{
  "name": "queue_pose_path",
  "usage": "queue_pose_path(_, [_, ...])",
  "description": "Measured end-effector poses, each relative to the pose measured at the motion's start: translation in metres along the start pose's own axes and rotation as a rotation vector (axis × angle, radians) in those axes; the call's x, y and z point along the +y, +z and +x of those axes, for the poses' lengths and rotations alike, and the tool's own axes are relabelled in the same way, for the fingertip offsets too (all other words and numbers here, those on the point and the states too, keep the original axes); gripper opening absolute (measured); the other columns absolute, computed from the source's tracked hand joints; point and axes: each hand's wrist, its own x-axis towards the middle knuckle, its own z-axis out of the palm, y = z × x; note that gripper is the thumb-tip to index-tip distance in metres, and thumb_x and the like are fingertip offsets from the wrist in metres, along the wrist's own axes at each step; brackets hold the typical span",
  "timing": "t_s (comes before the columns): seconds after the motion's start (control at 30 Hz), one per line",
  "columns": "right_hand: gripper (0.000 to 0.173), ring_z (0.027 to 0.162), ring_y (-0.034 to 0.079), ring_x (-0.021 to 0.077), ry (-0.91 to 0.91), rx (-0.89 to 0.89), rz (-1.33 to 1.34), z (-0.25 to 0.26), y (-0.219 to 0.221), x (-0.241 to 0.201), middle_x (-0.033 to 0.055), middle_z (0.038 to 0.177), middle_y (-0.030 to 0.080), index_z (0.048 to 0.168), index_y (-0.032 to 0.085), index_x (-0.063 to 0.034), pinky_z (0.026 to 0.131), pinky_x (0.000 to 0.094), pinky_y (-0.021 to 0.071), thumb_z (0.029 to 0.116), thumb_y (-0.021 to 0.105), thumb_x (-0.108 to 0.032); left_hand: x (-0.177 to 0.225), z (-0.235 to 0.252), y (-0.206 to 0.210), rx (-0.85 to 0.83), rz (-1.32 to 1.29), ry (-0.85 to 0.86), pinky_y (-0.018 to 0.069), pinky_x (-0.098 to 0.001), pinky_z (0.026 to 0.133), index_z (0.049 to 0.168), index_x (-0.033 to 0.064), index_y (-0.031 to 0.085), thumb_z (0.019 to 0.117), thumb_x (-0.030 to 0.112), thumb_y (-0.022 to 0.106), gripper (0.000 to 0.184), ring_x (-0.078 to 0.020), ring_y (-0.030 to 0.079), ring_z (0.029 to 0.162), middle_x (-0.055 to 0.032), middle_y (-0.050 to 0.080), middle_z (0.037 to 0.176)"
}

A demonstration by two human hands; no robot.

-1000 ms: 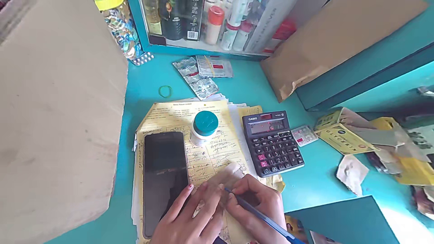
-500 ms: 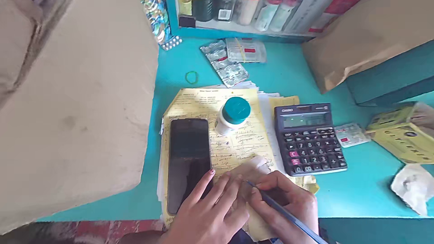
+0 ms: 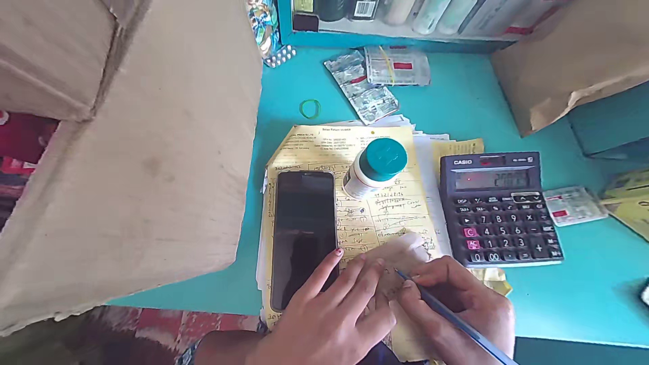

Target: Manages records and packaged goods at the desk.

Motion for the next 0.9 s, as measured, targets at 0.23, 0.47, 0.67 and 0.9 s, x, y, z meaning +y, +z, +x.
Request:
queue_pose_path(0.23, [0.013,0.057,0.055,-0.012,0.006,0.021,-0.02,0.001,-0.001,-0.001,-0.0119,0.067,0.061,0.076,0.061,-0.0112,0.05,0.0063,0.045,0.0726,0.072,-0.017,0.001,-0.001,0.001,0.007,0.005,0.005,0.0368,-0.0465,0.114,0.111,0.022,0.069,0.1075,0.021,0.044,0.025,-0.023,0.06,0.13,-0.0062,0.067,0.135])
queue_pose_path(0.47, [0.014,0.054,0.052,-0.0105,-0.024,-0.087,-0.022,-0.001,0.0,-0.004,-0.0088,0.064,0.061,0.078,0.066,-0.0091,0.048,0.0076,0.0423,0.0753,0.073,-0.02,0.001,-0.002,0.001,-0.013,0.014,0.016,0.0361,-0.0462,0.115,0.107,0.0211,0.067,0.1063,0.019,0.045,0.023,-0.0241,0.059,0.131,-0.0085,0.066,0.136])
queue_pose_path(0.67, [0.013,0.054,0.053,-0.0109,0.011,-0.034,-0.093,0.007,-0.011,0.001,-0.0113,0.065,0.061,0.078,0.064,-0.0123,0.048,0.0085,0.0427,0.0747,0.072,-0.022,0.0,-0.002,0.001,-0.003,0.025,0.027,0.0362,-0.0449,0.115,0.112,0.0216,0.069,0.1067,0.021,0.046,0.024,-0.0236,0.06,0.131,-0.0081,0.067,0.135])
queue_pose_path(0.9, [0.014,0.06,0.057,-0.0083,-0.15,-0.057,-0.008,0.005,-0.021,-0.001,-0.0054,0.072,0.066,0.083,0.066,-0.0062,0.055,0.0097,0.0484,0.0802,0.071,-0.018,-0.005,0.0,-0.002,-0.008,0.021,0.055,0.0393,-0.0451,0.114,0.114,0.0211,0.071,0.1069,0.031,0.046,0.028,-0.0244,0.061,0.129,-0.0081,0.068,0.134])
